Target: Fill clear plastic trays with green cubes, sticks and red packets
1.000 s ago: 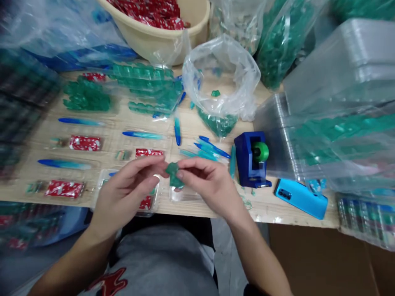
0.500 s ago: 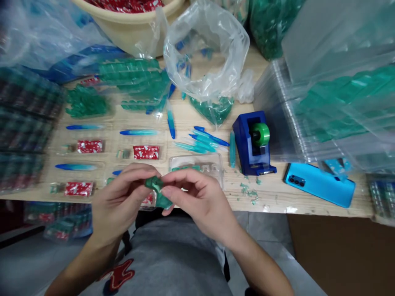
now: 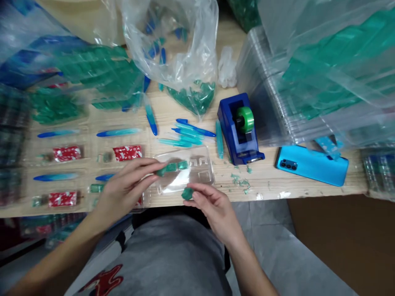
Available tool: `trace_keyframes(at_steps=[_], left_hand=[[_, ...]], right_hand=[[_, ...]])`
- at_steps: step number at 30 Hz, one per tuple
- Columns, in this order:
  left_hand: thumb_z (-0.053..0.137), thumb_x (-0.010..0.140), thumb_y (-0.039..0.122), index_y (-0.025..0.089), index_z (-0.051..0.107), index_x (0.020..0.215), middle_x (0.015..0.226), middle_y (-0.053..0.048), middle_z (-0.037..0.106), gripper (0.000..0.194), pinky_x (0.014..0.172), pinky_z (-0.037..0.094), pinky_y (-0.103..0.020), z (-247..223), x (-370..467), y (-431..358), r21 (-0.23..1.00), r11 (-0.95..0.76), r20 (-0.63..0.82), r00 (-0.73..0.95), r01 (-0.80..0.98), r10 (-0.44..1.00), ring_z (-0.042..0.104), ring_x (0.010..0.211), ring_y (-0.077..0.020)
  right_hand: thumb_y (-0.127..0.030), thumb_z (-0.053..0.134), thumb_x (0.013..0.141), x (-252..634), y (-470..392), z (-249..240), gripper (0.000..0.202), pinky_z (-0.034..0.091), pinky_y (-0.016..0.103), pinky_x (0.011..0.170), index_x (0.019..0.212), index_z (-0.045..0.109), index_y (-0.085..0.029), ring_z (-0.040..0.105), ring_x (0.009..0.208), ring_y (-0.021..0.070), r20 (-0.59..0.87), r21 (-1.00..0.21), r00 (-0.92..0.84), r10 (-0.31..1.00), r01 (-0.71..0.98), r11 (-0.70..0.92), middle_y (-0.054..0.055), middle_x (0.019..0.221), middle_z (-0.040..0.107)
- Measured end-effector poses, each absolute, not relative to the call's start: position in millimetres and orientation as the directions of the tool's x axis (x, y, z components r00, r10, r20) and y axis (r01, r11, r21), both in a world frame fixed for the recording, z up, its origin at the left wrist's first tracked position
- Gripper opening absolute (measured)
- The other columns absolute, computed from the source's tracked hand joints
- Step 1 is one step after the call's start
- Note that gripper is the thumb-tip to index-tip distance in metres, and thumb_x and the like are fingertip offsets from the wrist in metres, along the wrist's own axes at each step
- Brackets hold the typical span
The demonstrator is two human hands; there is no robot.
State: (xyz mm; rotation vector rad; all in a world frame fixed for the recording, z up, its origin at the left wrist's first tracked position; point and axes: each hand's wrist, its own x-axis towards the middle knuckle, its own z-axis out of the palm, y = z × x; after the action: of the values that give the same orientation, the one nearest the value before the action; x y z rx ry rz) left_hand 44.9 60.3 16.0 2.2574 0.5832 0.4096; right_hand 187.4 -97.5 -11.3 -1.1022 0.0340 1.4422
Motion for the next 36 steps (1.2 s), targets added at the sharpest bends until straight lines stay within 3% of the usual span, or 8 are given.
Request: trace_keyframes(at_steps=[3, 8, 17, 22, 25, 28, 32, 36], left_hand=[[0.048, 0.092, 0.009, 0.021, 0.053, 0.126, 0.11, -0.007, 0.059, 0.036, 0.086, 0.052, -0.027, -1, 62, 66, 0.705, -0.692, 0.122, 0.935, 0.154, 0.332, 0.06, 0.103, -0.0145], [0.049, 0.091, 0.012, 0.016, 0.052, 0.125, 0.105, -0.01, 0.059, 0.034, 0.08, 0.052, -0.031, -25, 87, 71, 0.644, -0.764, 0.158, 0.972, 0.034, 0.176, 0.058, 0.097, -0.0186], [0.044, 0.094, 0.017, 0.016, 0.058, 0.116, 0.103, -0.01, 0.064, 0.026, 0.078, 0.053, -0.033, -35, 103, 77, 0.532, -0.847, 0.118, 0.99, -0.001, 0.074, 0.061, 0.095, -0.0204], [0.051, 0.093, 0.021, 0.017, 0.057, 0.121, 0.111, -0.011, 0.063, 0.029, 0.088, 0.051, -0.038, -5, 91, 66, 0.666, -0.735, 0.122, 0.954, 0.126, 0.273, 0.059, 0.103, -0.0215], [0.053, 0.092, 0.019, 0.024, 0.06, 0.116, 0.101, -0.004, 0.066, 0.025, 0.08, 0.053, -0.026, 19, 77, 52, 0.868, -0.449, -0.004, 0.905, 0.215, 0.426, 0.063, 0.094, -0.0144], [0.059, 0.089, 0.023, 0.026, 0.061, 0.114, 0.099, -0.003, 0.066, 0.025, 0.077, 0.054, -0.024, 32, 67, 39, 0.94, -0.226, -0.131, 0.884, 0.255, 0.448, 0.064, 0.09, -0.0142], [0.061, 0.088, 0.02, 0.029, 0.06, 0.117, 0.106, -0.003, 0.064, 0.03, 0.088, 0.051, -0.027, 33, 59, 30, 0.957, -0.217, -0.056, 0.854, 0.194, 0.517, 0.061, 0.101, -0.0147], [0.062, 0.087, 0.017, 0.031, 0.06, 0.118, 0.11, -0.003, 0.063, 0.034, 0.091, 0.05, -0.028, 31, 52, 26, 0.943, -0.279, 0.023, 0.805, 0.178, 0.593, 0.059, 0.105, -0.0154]], right_hand=[[-0.027, 0.079, 0.071, 190, -114, -18, 0.029, 0.06, 0.025, 0.079, 0.1, 0.074, -0.028, 0.07, 0.08, 0.011, -0.623, -0.632, 0.278, 0.731, -0.729, -0.262, 0.001, 0.089, 0.074], [-0.025, 0.077, 0.073, 193, -118, -23, 0.025, 0.06, 0.022, 0.075, 0.098, 0.074, -0.03, 0.072, 0.073, 0.0102, -0.614, -0.69, 0.331, 0.717, -0.665, -0.285, -0.001, 0.08, 0.075], [-0.022, 0.077, 0.073, 190, -115, -29, 0.027, 0.061, 0.025, 0.074, 0.099, 0.073, -0.028, 0.072, 0.072, 0.0113, -0.593, -0.7, 0.332, 0.734, -0.663, -0.265, -0.001, 0.08, 0.074], [-0.021, 0.074, 0.077, 186, -104, -17, 0.021, 0.059, 0.02, 0.066, 0.097, 0.072, -0.028, 0.069, 0.064, 0.008, -0.466, -0.763, 0.449, 0.762, -0.64, -0.09, -0.003, 0.074, 0.073], [-0.017, 0.071, 0.078, 182, -96, -6, 0.018, 0.058, 0.019, 0.061, 0.093, 0.071, -0.027, 0.067, 0.062, 0.0079, -0.376, -0.84, 0.555, 0.743, -0.543, -0.019, -0.004, 0.075, 0.072], [-0.012, 0.069, 0.078, 177, -90, 3, 0.022, 0.058, 0.021, 0.066, 0.092, 0.071, -0.028, 0.068, 0.073, 0.0105, -0.254, -0.934, 0.619, 0.744, -0.355, -0.023, -0.003, 0.084, 0.072], [-0.007, 0.064, 0.081, 173, -86, 12, 0.032, 0.057, 0.025, 0.077, 0.1, 0.069, -0.032, 0.067, 0.086, 0.0117, -0.101, -0.981, 0.641, 0.761, -0.19, 0.029, -0.002, 0.094, 0.071], [-0.01, 0.065, 0.082, 172, -83, 15, 0.033, 0.055, 0.024, 0.075, 0.105, 0.068, -0.033, 0.064, 0.081, 0.0108, -0.106, -0.982, 0.609, 0.786, -0.187, 0.012, -0.002, 0.092, 0.069]])
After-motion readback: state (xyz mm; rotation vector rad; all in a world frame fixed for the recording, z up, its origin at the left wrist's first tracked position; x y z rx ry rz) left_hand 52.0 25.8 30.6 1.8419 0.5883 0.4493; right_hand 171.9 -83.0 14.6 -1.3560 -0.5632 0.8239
